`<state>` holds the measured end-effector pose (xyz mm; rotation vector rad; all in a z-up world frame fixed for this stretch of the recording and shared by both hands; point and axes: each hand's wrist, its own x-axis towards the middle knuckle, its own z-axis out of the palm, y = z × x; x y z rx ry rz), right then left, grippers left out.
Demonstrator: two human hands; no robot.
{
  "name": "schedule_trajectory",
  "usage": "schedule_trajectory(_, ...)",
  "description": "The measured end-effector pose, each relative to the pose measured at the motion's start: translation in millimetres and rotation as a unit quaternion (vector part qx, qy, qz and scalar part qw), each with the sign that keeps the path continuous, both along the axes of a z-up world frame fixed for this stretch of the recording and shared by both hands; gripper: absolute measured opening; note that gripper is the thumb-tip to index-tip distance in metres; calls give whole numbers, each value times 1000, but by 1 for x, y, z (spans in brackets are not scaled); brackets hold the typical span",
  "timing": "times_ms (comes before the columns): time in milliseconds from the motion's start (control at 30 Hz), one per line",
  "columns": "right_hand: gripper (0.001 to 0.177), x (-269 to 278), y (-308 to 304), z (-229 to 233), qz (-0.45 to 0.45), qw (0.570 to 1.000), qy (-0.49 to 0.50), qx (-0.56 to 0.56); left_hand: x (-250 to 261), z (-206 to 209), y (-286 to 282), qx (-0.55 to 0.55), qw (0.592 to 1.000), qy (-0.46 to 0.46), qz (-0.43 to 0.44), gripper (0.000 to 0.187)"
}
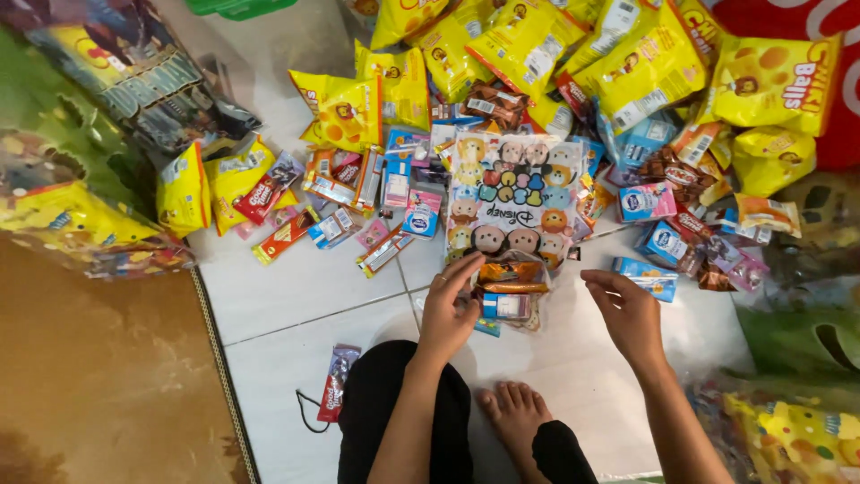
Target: Packing various snack packets and stickers into clear plastic gift bags
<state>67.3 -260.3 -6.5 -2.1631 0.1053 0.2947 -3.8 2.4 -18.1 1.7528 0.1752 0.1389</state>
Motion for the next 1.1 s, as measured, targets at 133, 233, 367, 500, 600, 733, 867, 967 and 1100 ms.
schedule_trajectory(133,18,-2,-1,-2,9,1000,0,4,0,-5,1,8,1000,-10,6,74)
schedule_trajectory(233,19,-2,-2,-8,18,1000,-2,1,1,-8,1,3,1000,-23,9,73)
schedule_trajectory(367,20,-6,12,12,29,999,-30,24,2,-5,1,-5,1000,-27,9,70)
schedule_trajectory(500,25,-12,34,47,130,984,-109,59,3,1,2,-2,999,-33,6,68)
schedule_trajectory(600,26,-16,47,51,180,973,-142,19,4,1,1,3,1000,-16,4,64)
schedule_trajectory(733,22,-21,49,26,191,970,-144,-47,4,2,5,7,1000,7,5,55)
schedule_trajectory(867,24,-27,48,19,188,974,-116,-58,11,13,25,-20,995,45,82,44)
schedule_trajectory(967,27,-28,34,-3,220,965,-134,-56,16,-29,58,131,969,15,208,42)
schedule_trajectory(1100,33,-29,27,-14,235,962,-126,-50,21,-66,88,324,878,36,350,39)
